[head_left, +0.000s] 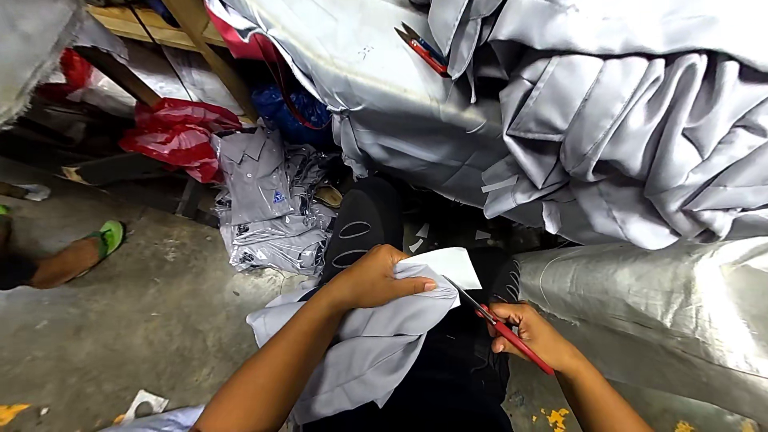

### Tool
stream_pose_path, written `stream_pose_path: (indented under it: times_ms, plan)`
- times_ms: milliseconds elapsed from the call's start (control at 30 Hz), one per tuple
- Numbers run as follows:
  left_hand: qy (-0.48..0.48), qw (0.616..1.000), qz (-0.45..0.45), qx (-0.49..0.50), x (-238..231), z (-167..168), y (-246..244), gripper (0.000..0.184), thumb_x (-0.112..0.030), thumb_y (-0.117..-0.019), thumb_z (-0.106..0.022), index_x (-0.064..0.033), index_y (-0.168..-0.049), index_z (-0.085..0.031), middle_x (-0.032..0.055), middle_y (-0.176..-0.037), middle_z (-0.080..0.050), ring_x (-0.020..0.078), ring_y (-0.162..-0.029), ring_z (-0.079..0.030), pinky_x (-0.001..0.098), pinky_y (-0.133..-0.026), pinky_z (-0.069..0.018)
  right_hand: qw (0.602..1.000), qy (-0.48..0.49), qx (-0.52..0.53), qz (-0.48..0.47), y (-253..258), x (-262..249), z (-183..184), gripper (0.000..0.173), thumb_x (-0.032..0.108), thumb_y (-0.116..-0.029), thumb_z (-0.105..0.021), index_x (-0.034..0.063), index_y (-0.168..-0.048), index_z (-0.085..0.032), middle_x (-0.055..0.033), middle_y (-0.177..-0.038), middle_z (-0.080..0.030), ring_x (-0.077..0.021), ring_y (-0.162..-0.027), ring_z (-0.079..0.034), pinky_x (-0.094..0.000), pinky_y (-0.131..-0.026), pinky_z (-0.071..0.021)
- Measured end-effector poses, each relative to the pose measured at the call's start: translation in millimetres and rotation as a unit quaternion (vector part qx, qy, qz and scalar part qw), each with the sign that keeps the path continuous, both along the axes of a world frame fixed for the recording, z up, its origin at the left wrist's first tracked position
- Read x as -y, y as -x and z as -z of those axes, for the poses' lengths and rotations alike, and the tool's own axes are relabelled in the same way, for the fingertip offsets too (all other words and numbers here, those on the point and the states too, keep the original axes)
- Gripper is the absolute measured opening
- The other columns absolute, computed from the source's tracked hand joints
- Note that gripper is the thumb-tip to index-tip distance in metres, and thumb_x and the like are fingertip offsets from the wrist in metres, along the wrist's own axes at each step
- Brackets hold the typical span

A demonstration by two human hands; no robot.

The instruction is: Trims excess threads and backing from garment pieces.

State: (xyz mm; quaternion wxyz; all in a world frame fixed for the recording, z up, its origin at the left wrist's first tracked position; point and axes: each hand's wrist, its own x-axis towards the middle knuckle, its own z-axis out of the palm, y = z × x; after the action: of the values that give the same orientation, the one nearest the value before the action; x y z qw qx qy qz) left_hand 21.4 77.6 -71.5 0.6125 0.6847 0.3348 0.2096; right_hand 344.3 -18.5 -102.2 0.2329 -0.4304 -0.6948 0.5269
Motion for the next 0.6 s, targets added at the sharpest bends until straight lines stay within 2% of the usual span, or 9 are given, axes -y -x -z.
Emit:
stream_pose_path:
  times_ms: [200, 433, 600]
  plan:
    - [0.015, 0.999, 0.033, 0.014, -2.2, 4.0, -1.6, 0.027, -0.028, -0.093, -0.073, -0.0148, -0.071, -0.064, -0.0159, -0.059, -0.056, -0.0103, -0.054, -0.049, 0.0119, -0.051, -0.04, 0.999, 0.029, -0.017, -0.03, 7.8, -4.1, -0.1, 0.066, 0.076, -0.0864, -0.061, 0.0096, -0.085, -0.061, 0.0102, -0.064, -0.05, 0.0074, -0.057, -0.044, -0.0122, -0.051, -0.0349]
    - [0.02, 0.999, 0.038, 0.014, -3.4, 6.0, -1.0, 0.03, -0.029, -0.0933, -0.073, -0.0152, -0.069, -0.063, -0.0153, -0.058, -0.055, -0.0095, -0.053, -0.048, 0.0126, -0.05, -0.039, 1.0, 0.015, -0.019, -0.006, 10.0, -3.8, 6.0, 0.059, 0.068, -0.0886, -0.065, 0.0113, -0.076, -0.059, 0.012, -0.058, -0.045, 0.0086, -0.052, -0.038, -0.0118, -0.048, -0.0294]
    - [0.03, 0.997, 0.073, 0.006, -3.4, 6.9, -4.7, 0.027, -0.029, -0.0946, -0.072, -0.0138, -0.074, -0.065, -0.0153, -0.061, -0.056, -0.0095, -0.055, -0.05, 0.0128, -0.052, -0.0409, 0.999, 0.024, -0.028, -0.025, 16.8, -4.2, 5.6, 0.064, 0.072, -0.0904, -0.059, 0.0085, -0.085, -0.062, 0.0096, -0.065, -0.05, 0.0072, -0.057, -0.044, -0.0124, -0.052, -0.0356]
